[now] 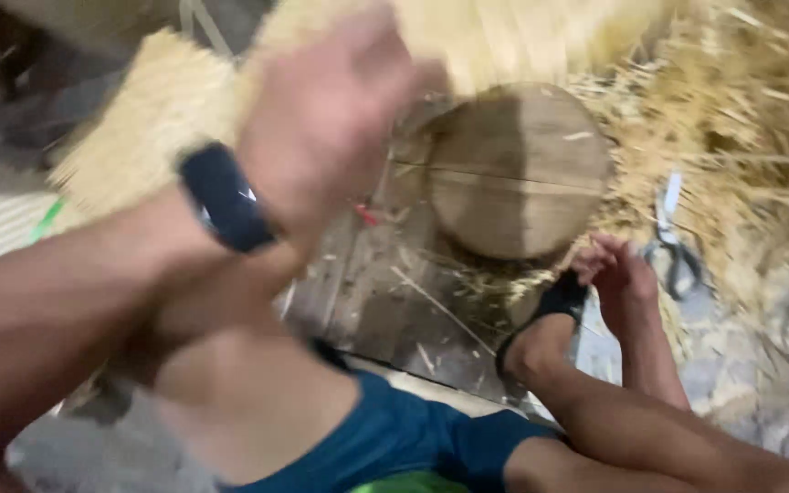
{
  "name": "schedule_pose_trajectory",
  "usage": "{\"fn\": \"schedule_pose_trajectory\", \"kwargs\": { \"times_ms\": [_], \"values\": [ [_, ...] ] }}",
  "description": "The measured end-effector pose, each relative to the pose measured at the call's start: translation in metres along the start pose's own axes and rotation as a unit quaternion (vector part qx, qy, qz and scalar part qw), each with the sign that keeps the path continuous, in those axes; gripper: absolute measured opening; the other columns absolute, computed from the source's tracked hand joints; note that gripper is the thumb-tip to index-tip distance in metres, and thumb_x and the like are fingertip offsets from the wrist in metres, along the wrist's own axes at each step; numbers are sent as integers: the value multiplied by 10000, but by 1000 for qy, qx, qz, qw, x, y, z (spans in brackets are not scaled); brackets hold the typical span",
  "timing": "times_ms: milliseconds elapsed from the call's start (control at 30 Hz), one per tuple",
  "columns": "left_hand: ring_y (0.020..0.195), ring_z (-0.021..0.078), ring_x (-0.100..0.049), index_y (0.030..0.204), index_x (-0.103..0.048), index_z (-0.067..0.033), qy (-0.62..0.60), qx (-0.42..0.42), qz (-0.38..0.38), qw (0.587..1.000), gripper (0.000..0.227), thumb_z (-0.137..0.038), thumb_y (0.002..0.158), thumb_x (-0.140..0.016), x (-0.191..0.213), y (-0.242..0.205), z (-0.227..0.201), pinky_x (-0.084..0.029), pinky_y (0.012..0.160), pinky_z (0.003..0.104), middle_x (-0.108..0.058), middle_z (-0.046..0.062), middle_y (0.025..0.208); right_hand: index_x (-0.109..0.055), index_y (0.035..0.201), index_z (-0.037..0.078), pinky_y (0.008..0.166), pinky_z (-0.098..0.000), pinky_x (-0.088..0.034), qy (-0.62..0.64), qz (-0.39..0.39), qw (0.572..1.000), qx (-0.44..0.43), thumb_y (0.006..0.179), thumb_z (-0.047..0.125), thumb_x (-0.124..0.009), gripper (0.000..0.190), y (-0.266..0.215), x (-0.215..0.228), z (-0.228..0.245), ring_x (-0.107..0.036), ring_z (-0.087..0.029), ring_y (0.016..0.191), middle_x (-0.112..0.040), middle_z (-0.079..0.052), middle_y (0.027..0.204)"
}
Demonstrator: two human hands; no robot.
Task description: Assembling and trimming bamboo strips onto circular frames to create trays.
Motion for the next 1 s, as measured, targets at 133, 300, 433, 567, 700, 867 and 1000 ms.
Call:
{"fn": "schedule_pose_trajectory", "kwargs": {
  "times_ms": [133,300,433,567,700,867,1000],
  "values": [
    [947,300,-611,1079,-608,-12,-164,-106,167,966,276,-15,803,-597,-157,-33,-70,-576,629,376,-600,157,1063,-641,1211,14,887,-305,-552,176,-64,981,-58,974,586,-436,652,-8,-88,118,-702,-199,1002,-739,-96,1071],
    [1085,326,-592,1060,-643,-36,-160,-25,354,921,308,-287,889,-695,-287,-81,-78,-488,995,477,-605,151,1141,-640,1096,33,705,-247,-494,6,-104,993,-56,950,205,-673,228,62,36,-16,-619,-110,804,-676,-24,945],
    [1121,383,-612,1212,-604,115,-59,434,60,897,853,-465,668,-914,-311,-132,86,-496,954,483,-637,275,1206,-611,953,91,477,-234,-372,-6,-154,986,-58,936,98,-748,139,55,44,-41,-494,-70,542,-613,18,740],
    [918,240,-684,1088,-704,63,-267,587,93,759,604,-330,699,-945,-370,-181,145,-556,807,376,-746,178,1053,-614,980,77,491,-243,-351,-32,-174,984,-38,944,102,-743,137,50,45,-40,-475,-76,560,-601,2,755],
    [688,109,-686,916,-781,15,-372,620,97,684,355,-224,703,-935,-367,-179,125,-569,628,296,-786,62,843,-581,1165,-5,837,-375,-452,-391,-224,872,189,899,121,-779,354,23,-16,59,-581,-250,953,-627,-153,1058],
    [656,91,-684,881,-787,7,-388,612,47,688,316,-204,701,-937,-359,-174,121,-564,596,284,-790,65,813,-516,1446,27,1113,-609,-336,-635,4,698,331,935,354,-705,635,35,-146,85,-461,-453,1324,-515,-267,1388],
    [645,135,-675,870,-756,-17,-286,615,31,734,301,-210,712,-925,-308,-144,95,-558,605,328,-759,82,776,-467,1535,141,1180,-647,-187,-727,33,633,264,955,418,-606,658,41,-163,53,-293,-459,1444,-412,-226,1506]
  ]
}}
Point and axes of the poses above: each hand's wrist, its own y-axis towards the middle knuckle, its own x-axis out of the back of the hand, z = x × y, the point moved 9 cm from there along y, towards the middle knuckle
